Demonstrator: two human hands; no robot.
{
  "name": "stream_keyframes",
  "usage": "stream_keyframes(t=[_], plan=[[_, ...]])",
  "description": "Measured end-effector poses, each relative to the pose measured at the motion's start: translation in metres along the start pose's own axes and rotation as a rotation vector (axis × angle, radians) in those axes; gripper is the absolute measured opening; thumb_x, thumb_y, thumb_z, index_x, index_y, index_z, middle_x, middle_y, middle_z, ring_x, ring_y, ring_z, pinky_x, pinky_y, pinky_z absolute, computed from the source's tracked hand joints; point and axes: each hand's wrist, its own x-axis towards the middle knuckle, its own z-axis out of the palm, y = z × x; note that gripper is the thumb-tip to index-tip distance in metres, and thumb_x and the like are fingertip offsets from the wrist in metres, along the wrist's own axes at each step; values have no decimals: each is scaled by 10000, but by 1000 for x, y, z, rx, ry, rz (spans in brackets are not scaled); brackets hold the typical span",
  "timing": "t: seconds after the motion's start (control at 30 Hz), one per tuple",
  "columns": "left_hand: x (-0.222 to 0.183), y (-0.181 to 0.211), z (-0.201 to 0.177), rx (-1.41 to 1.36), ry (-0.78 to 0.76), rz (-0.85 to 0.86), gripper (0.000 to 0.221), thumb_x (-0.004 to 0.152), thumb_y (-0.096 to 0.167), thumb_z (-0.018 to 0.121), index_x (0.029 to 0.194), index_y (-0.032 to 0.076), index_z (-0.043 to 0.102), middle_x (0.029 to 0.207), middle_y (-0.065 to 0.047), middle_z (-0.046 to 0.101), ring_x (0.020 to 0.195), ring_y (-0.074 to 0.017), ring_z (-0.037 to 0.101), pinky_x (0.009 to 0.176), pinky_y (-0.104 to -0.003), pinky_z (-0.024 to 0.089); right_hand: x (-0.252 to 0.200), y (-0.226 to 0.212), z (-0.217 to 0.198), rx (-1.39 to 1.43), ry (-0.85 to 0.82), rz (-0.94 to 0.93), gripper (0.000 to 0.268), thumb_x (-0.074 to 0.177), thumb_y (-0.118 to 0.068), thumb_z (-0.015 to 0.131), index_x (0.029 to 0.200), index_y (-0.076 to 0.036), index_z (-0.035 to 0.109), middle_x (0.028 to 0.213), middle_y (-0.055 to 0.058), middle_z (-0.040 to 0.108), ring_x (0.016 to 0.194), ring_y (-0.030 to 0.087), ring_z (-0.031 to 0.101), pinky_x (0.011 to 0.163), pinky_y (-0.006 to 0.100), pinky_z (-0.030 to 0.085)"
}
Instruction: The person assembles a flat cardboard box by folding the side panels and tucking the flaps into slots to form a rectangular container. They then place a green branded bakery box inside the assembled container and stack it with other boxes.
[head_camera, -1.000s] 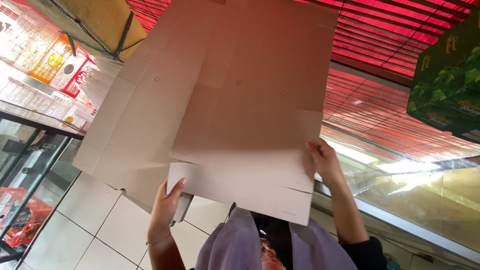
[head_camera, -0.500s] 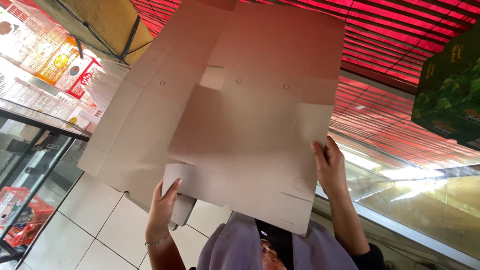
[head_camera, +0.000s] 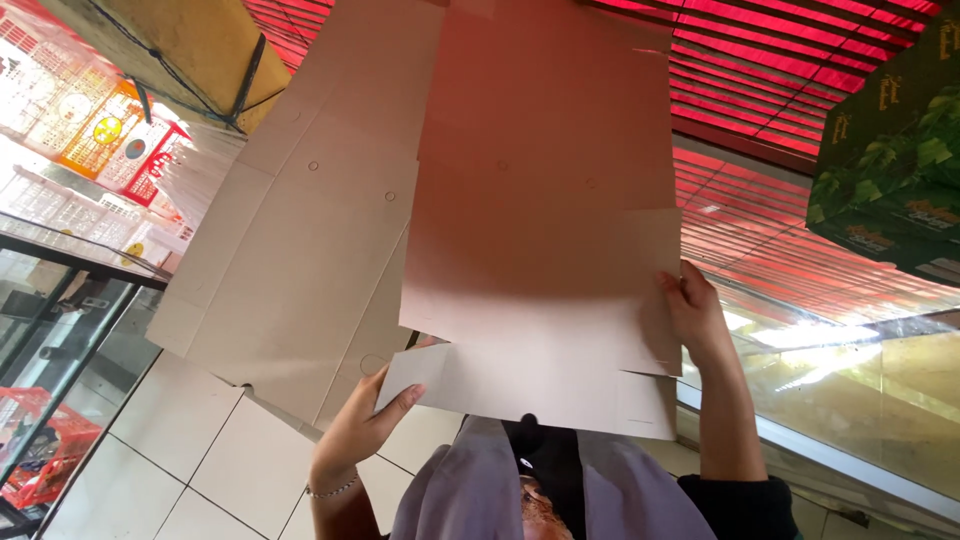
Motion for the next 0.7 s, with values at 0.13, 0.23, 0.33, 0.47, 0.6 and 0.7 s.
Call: stream_keyframes(t=[0.13,0.23,0.33,0.47,0.6,0.7], plan=[[-5,-83,-6,-73,-20,-197,505,985,124,643,1445,-59,543,1128,-240,635,958,-260,549,874,-437,478,17,19,-25,238,-57,-46,308,1062,-119,561,1342,1,601,1162,43,669,1021,79,591,886,234,486],[5,-80,-6,-342,-203,81,619,1025,301,603,1507,-63,466,1386,-278,461,1212,-324,401,1049,-490,344,4,-26,-31,406,-70,133,346,1051,-178,534,1356,-29,604,1218,38,666,1039,97,624,885,239,498],[15,-87,-4,-665,-270,400,776,1055,529,450,1589,-22,332,1650,-189,346,1562,-283,292,1277,-425,232,-2,-24,-30,446,-101,310,405,1041,-246,493,1387,-61,597,1187,63,680,980,129,634,824,271,503],[41,-111,4,-819,-19,167,834,1072,604,329,1576,-61,322,1658,-225,330,1563,-346,285,1284,-454,226,-5,40,-20,479,-174,310,422,1082,-218,507,1420,33,542,1106,121,658,925,193,618,799,345,512],[84,-102,-24,-657,40,185,840,1081,630,295,1578,-45,354,1659,-211,378,1570,-317,322,1288,-426,243,-24,35,-4,426,-26,205,450,1017,-154,521,1451,-51,465,1236,35,681,1136,61,640,964,210,487],[117,-78,-33,-406,127,215,856,1095,668,241,1581,-18,400,1661,-185,450,1581,-271,376,1293,-384,268,-39,14,-10,425,-39,149,380,1062,-149,535,1404,16,532,1141,79,671,1049,94,597,950,238,489]])
